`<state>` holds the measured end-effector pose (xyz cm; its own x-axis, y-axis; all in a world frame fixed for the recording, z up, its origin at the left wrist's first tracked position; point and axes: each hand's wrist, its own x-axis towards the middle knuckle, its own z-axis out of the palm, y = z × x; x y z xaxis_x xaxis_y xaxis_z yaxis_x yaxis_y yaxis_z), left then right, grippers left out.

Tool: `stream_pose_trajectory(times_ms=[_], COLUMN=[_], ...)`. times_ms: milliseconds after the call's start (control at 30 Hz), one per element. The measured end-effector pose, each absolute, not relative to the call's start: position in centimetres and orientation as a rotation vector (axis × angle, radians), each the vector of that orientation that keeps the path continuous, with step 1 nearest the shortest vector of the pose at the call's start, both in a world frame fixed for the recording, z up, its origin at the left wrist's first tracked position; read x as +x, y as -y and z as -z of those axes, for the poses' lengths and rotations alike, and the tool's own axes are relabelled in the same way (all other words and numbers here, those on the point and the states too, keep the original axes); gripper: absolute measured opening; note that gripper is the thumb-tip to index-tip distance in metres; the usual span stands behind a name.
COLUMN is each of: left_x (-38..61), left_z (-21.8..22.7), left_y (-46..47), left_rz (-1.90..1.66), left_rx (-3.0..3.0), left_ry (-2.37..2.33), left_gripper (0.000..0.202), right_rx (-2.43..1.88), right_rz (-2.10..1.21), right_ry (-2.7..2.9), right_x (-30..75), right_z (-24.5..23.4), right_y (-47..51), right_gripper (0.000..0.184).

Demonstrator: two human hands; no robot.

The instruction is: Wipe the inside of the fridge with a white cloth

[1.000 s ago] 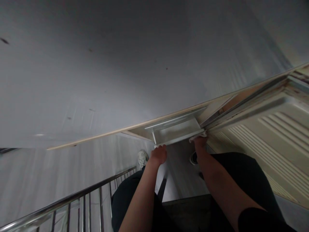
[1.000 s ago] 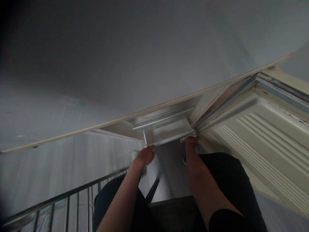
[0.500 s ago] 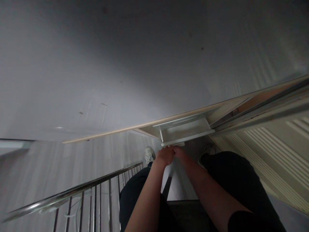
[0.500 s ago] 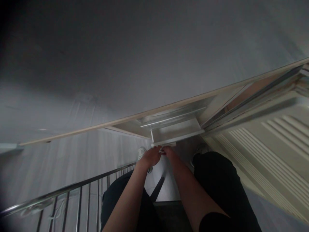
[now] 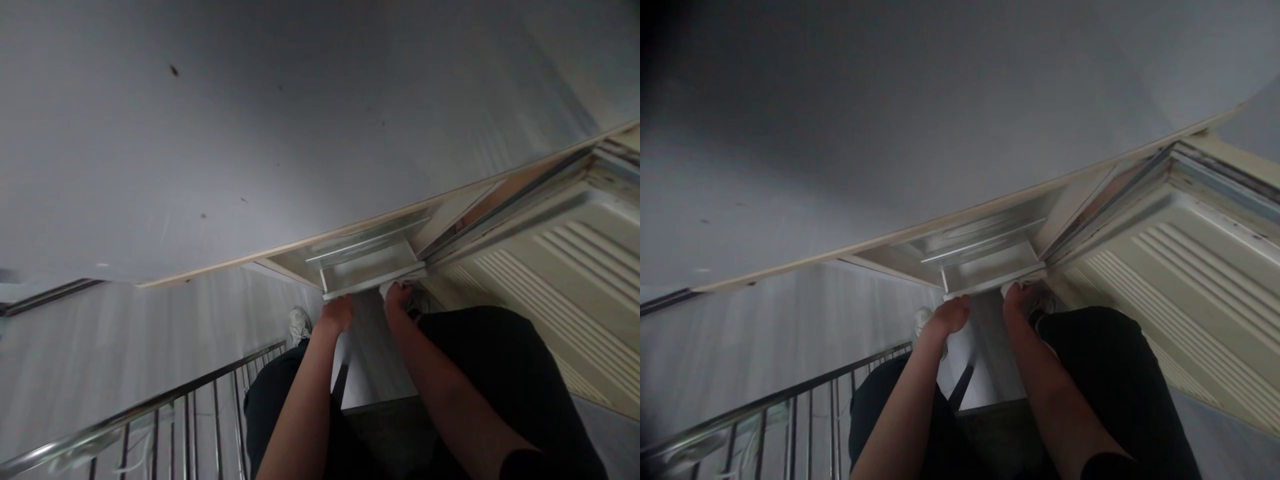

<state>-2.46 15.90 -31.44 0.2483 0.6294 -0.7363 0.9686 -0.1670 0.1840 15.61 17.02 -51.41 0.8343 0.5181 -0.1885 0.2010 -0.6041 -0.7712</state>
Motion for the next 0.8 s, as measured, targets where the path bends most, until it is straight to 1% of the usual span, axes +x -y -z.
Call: stream_pose_trajectory(times_ms=[67, 100, 200, 333, 400, 500, 567, 700, 800], left_x=[-2.3, -2.2, -1.8, -1.0, -0.8, -1.0, -1.4, -2.1, -2.1], left_z=[31.4, 31.4, 31.2, 31.0, 31.0, 31.0, 31.1, 30.9, 30.7], left_y=[-16.0, -16.1, -16.2, -16.2, -16.2, -16.0, -15.9, -15.9, -16.0], left_rz=[0.666, 0.657, 0.629, 0.597, 0.582, 0.575, 0.581, 0.592, 0.584], left_rx=[1.896, 1.906, 1.936, 1.959, 1.961, 1.953, 1.947, 1.948, 1.958], left_ry=[-1.438, -1.430, -1.405, -1.372, -1.365, -1.374, -1.383, -1.386, -1.380], left_gripper=[0.044, 0.043, 0.043, 0.043, 0.042, 0.042, 0.042, 0.044, 0.045], right_rx=[-2.206, -2.193, -2.215, -2.368, -2.430, -2.518, -2.575, -2.557, -2.397], right_rz=[-0.382, -0.331, -0.267, -0.318, -0.315, -0.305, -0.324, -0.410, -0.511], right_ry=[0.477, 0.507, 0.718, 0.935, 1.117, 1.415, 1.492, 1.615, 1.772], right_x=[19.8, 21.4, 23.7, 22.3, 21.2, 20.9, 21.5, 22.4, 20.4], right_z=[49.7, 48.7, 46.2, 44.5, 44.1, 43.4, 42.9, 42.4, 42.5], right_y=[-17.8, -18.1, -18.5, -18.5, -18.6, -19.3, -20.0, -20.8, -20.0], right_gripper=[0.044, 0.048, 0.051, 0.055, 0.052, 0.037, 0.032, 0.034, 0.032])
